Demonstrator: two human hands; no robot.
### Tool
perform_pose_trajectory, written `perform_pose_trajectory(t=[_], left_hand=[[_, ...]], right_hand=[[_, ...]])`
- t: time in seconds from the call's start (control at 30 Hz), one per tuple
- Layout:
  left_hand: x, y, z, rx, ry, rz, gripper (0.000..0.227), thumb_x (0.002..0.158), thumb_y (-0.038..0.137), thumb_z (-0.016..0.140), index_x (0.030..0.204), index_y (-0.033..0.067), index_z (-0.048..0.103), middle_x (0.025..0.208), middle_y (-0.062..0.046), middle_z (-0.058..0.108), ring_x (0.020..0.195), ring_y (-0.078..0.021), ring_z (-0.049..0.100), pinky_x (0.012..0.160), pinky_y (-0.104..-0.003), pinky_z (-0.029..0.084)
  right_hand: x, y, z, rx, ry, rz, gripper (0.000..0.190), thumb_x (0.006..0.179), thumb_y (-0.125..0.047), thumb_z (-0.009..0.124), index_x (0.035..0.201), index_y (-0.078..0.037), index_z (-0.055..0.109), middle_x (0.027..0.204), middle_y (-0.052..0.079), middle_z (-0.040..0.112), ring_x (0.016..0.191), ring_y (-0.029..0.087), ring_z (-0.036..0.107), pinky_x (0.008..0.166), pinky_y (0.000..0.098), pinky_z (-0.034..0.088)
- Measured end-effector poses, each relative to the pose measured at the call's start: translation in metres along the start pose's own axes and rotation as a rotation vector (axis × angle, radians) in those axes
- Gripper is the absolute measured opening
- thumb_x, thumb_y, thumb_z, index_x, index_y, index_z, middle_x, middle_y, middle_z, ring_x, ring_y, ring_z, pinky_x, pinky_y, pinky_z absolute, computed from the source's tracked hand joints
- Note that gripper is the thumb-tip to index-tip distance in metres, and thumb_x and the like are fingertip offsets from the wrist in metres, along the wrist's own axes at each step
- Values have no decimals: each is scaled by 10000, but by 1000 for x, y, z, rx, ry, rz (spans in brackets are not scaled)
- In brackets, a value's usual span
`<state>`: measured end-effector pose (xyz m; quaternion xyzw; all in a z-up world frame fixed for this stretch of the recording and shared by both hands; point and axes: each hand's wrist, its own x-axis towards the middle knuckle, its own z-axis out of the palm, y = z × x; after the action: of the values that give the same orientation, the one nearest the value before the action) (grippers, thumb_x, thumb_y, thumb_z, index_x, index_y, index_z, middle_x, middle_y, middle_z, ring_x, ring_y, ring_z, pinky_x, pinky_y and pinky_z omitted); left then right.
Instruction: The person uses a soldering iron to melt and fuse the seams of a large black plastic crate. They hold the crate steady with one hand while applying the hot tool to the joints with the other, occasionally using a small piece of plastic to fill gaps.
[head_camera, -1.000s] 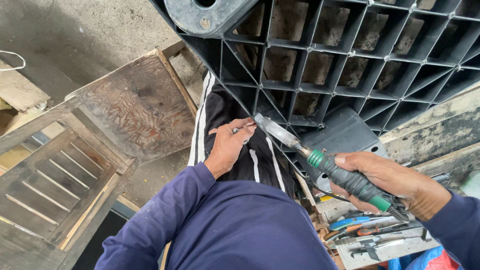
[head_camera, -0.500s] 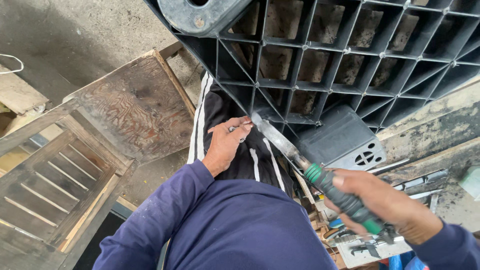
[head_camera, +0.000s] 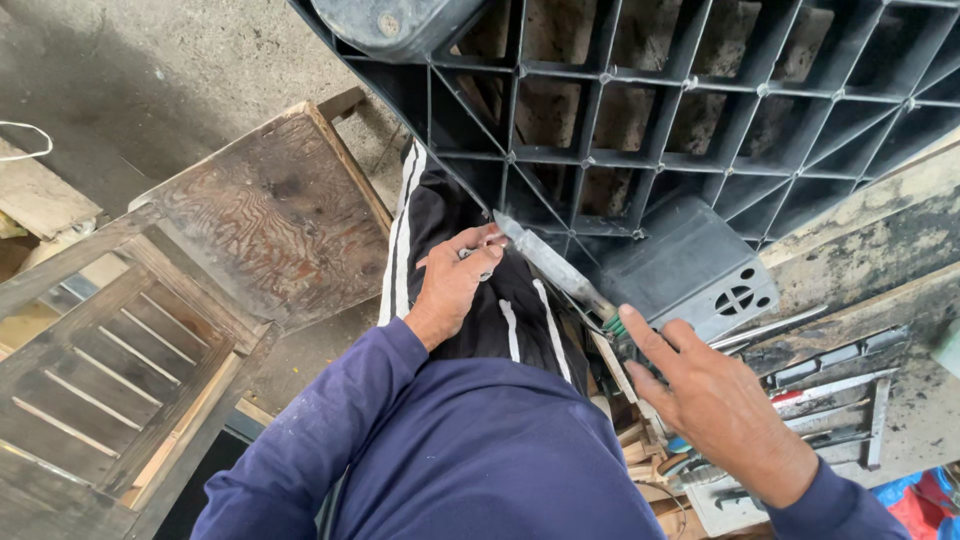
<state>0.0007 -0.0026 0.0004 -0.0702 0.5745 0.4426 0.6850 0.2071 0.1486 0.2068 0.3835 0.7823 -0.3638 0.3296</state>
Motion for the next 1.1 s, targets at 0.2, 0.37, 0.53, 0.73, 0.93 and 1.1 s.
perform_pose_trajectory(t=[0.2, 0.37, 0.53, 0.73, 0.93, 1.1], left_hand=[[1, -2, 0, -2, -1, 18, 475, 892, 129, 649, 1319, -79, 618, 1202, -116, 708, 1030, -113, 640, 898, -244, 492], [1, -4, 2, 10, 13, 49, 444, 905, 128, 666, 1299, -75, 644, 1163, -91, 701, 1002, -119, 606, 896, -251, 480], [1, -2, 2, 42, 22, 38, 427, 904, 128, 660, 1290, -54, 643, 1159, -69, 701, 1027, -98, 620, 919, -230, 479], [-4, -1, 3, 46, 18, 55, 423, 916, 137, 668, 1294, -52, 646, 1152, -45, 693, 988, -91, 603, 898, -230, 478], [-7, 4, 5, 61, 40, 2, 432, 925, 155, 665, 1312, -37, 646, 1138, -31, 702, 936, -87, 593, 875, -222, 477], [-7, 9, 9, 53, 67, 3, 419, 923, 172, 653, 1284, -40, 660, 1134, -41, 719, 971, -85, 626, 908, -222, 483]], right_hand=[[-4, 20, -10, 452, -221, 272, 657, 954, -293, 638, 1575, -247, 426, 818, 128, 578, 673, 195, 538, 624, 364, 503], [16, 36, -29, 594, -514, 479, 602, 969, -393, 570, 1557, -361, 443, 741, 14, 607, 604, 141, 540, 557, 313, 484], [47, 35, -46, 474, -627, 455, 609, 984, -436, 560, 1583, -378, 468, 664, 66, 613, 550, 150, 598, 551, 314, 510], [82, 26, -77, 303, -722, 411, 631, 946, -469, 653, 1553, -425, 485, 584, 56, 553, 542, 145, 504, 525, 337, 423], [100, 37, -89, 144, -814, 347, 681, 912, -532, 674, 1561, -467, 478, 586, 56, 430, 540, 176, 420, 536, 394, 367], [117, 56, -89, 237, -805, 127, 736, 896, -528, 723, 1565, -326, 492, 683, -36, 660, 611, 128, 630, 544, 349, 525]])
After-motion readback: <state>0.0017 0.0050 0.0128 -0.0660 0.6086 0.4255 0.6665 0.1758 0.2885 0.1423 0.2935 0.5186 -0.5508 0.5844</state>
